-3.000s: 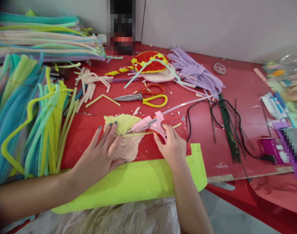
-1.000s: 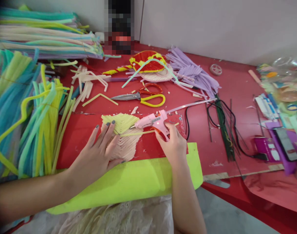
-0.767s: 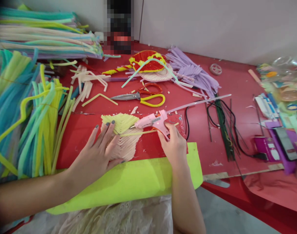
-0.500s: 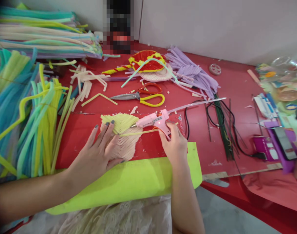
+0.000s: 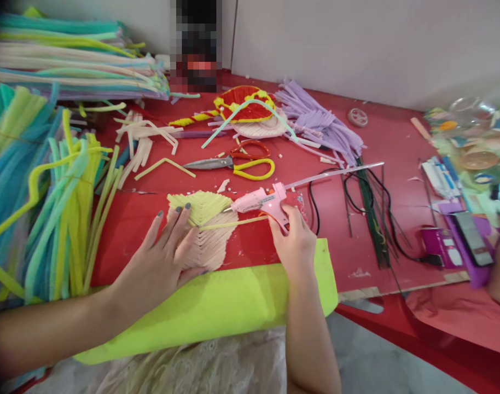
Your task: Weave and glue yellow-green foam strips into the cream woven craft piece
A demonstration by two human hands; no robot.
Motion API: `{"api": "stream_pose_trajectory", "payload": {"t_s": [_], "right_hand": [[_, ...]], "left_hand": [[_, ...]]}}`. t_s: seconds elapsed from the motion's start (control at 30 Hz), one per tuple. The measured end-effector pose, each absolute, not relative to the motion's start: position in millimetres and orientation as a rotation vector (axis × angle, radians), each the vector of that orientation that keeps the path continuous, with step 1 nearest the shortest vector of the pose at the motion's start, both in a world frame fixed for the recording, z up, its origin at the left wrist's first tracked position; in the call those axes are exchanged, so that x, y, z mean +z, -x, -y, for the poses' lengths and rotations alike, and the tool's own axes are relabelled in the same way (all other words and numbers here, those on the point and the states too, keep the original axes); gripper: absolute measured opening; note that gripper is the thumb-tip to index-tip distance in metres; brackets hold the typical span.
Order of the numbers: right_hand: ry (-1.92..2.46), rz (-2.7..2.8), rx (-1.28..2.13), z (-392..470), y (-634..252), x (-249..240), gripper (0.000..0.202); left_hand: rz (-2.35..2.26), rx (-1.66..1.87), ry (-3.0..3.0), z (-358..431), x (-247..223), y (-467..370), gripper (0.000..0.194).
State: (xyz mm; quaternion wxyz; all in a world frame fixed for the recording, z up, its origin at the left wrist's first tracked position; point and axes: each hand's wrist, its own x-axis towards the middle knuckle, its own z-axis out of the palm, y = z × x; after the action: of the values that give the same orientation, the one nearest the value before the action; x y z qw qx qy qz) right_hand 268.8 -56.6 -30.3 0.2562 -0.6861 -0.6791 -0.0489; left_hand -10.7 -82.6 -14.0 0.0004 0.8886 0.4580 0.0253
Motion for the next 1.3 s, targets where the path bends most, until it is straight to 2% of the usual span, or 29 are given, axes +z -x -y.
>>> {"api": "stream_pose_trajectory", "payload": {"t_s": [0.6, 0.8, 1.3], "right_hand": [[1.832, 1.774, -0.198, 57.0, -272.5, -30.3, 0.029], [1.896, 1.744, -0.187, 55.9, -271.2, -32.0, 0.043], [1.887, 1.711, -0.123, 56.3, -274.8, -31.5, 0.030]], "left_hand": [[-1.429, 0.076, -2.790, 82.5, -13.3, 10.7, 0.072], [-1.432, 0.053, -2.764, 82.7, -12.5, 10.7, 0.072], [-1.440, 0.055, -2.720, 83.2, -12.7, 10.5, 0.070]]}}
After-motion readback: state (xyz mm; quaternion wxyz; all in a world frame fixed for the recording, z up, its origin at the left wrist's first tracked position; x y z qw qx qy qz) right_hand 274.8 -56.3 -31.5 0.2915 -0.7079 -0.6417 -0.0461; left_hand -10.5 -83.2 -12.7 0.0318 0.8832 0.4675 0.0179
